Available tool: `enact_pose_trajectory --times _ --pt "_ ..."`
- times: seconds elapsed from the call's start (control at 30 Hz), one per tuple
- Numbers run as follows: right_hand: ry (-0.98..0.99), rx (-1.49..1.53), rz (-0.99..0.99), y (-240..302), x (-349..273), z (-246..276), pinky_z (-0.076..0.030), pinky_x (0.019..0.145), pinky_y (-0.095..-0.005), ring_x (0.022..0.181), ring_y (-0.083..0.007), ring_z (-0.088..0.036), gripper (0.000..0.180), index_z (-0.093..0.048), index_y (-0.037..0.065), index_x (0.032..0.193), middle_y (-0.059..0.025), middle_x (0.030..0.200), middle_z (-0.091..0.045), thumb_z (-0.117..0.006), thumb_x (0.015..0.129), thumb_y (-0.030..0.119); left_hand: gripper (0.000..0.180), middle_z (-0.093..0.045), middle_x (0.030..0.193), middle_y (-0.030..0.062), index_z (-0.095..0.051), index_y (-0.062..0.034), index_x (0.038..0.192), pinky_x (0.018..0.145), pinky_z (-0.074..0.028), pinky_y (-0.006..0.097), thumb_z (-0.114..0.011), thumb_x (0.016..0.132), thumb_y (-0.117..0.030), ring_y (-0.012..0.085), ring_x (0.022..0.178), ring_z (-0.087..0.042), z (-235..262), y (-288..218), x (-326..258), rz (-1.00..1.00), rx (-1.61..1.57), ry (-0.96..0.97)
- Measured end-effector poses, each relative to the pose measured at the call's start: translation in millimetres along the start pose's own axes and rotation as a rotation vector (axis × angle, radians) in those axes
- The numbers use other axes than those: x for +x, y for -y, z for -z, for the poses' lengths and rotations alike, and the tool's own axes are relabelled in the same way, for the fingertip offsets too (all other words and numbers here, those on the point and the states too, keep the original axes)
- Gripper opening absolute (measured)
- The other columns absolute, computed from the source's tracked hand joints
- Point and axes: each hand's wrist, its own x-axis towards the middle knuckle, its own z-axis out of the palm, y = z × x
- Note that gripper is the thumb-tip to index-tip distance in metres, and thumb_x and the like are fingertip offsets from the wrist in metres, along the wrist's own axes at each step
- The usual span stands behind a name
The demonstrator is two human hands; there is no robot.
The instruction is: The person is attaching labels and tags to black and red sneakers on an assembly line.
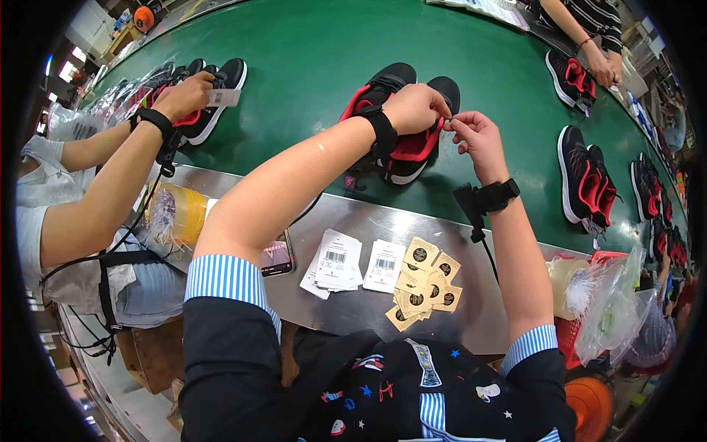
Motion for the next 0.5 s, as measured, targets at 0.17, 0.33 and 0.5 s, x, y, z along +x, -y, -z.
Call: enact_pose_trajectory --times 0.17,0.33,0.5 --pt "0.01 0.024 -0.006 1.2 1.8 -5.1 -0.042 0.047 -0.0197 0.059 -0.0072 -0.053 0.013 -0.056 0.001 0.089 -0.0056 0.078 -0.065 -0.059 0.082 0.012 0.015 -0.065 0.076 0.0119 -0.06 0.0012 0.089 0.067 -0.048 0.031 -0.058 0.074 -0.003 0.0216 0.071 -0.063 0.4 -7.3 -5.1 -0.031 0.037 -0.025" --pt "0.066 0.005 -0.016 1.6 2.4 -7.6 -0.041 0.049 -0.0184 0.061 -0.0059 -0.051 0.015 -0.055 0.002 0.091 -0.0046 0.08 -0.064 -0.059 0.083 0.014 0.017 -0.063 0.071 0.0115 -0.055 0.0007 0.09 0.063 -0.047 0.032 -0.057 0.073 -0.001 0.0221 0.067 -0.062 3.1 -11.0 -10.1 -0.019 0.092 -0.007" --pt "0.062 -0.025 -0.062 4.6 5.1 -11.0 -0.042 0.049 -0.021 0.058 -0.0068 -0.052 0.012 -0.057 0.003 0.087 -0.0043 0.075 -0.065 -0.059 0.081 0.012 0.02 -0.063 0.071 0.0111 -0.052 0.0007 0.092 0.063 -0.047 0.032 -0.057 0.073 0.0 0.0227 0.069 -0.061 3.3 -8.5 -12.8 -0.05 0.047 -0.045"
